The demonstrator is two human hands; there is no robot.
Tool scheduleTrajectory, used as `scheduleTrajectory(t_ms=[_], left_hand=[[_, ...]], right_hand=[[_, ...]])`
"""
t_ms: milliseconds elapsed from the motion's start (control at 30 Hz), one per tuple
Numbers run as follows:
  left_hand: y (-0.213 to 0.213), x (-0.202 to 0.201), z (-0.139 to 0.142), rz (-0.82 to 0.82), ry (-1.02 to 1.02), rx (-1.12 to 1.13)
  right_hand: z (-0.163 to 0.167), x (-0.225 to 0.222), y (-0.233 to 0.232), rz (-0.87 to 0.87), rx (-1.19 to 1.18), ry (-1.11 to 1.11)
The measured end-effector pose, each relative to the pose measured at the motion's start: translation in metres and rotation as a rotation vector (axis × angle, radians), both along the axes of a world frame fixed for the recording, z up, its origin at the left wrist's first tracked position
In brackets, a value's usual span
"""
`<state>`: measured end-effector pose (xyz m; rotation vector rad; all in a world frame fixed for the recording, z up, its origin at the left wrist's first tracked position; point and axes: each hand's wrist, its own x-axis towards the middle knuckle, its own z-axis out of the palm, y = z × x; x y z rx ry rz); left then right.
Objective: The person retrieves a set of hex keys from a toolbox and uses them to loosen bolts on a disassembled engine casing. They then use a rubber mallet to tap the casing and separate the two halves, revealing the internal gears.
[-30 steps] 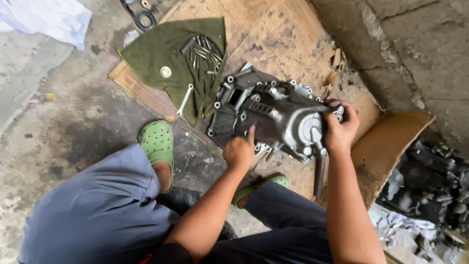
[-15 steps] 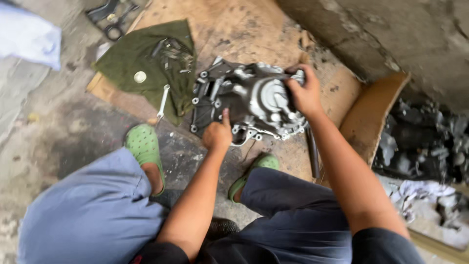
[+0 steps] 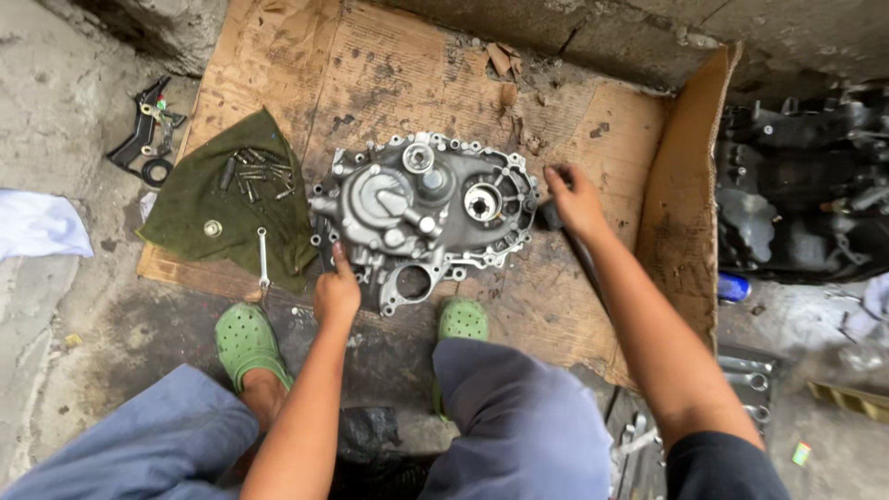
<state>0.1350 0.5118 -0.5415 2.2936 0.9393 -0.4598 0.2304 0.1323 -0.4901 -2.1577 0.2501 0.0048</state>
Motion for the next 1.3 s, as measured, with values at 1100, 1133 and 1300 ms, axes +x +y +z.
scheduleTrajectory(t_ms=[1100,1133,1300], left_hand=[[0.028,-0.022,-0.087,0.007,-0.185,-0.206],[0.028,-0.022,-0.086,0.027,-0.186,-0.203],[0.027,-0.022,-0.087,-0.082,-0.205,-0.111]], right_hand=[[-0.095,-0.008,0.006,-0.158,-0.220,-0.188],[-0.097,-0.009,0.006,-0.133,-0.235,-0.294],[-0.104,-0.014,0.012,-0.207,0.076,-0.411]])
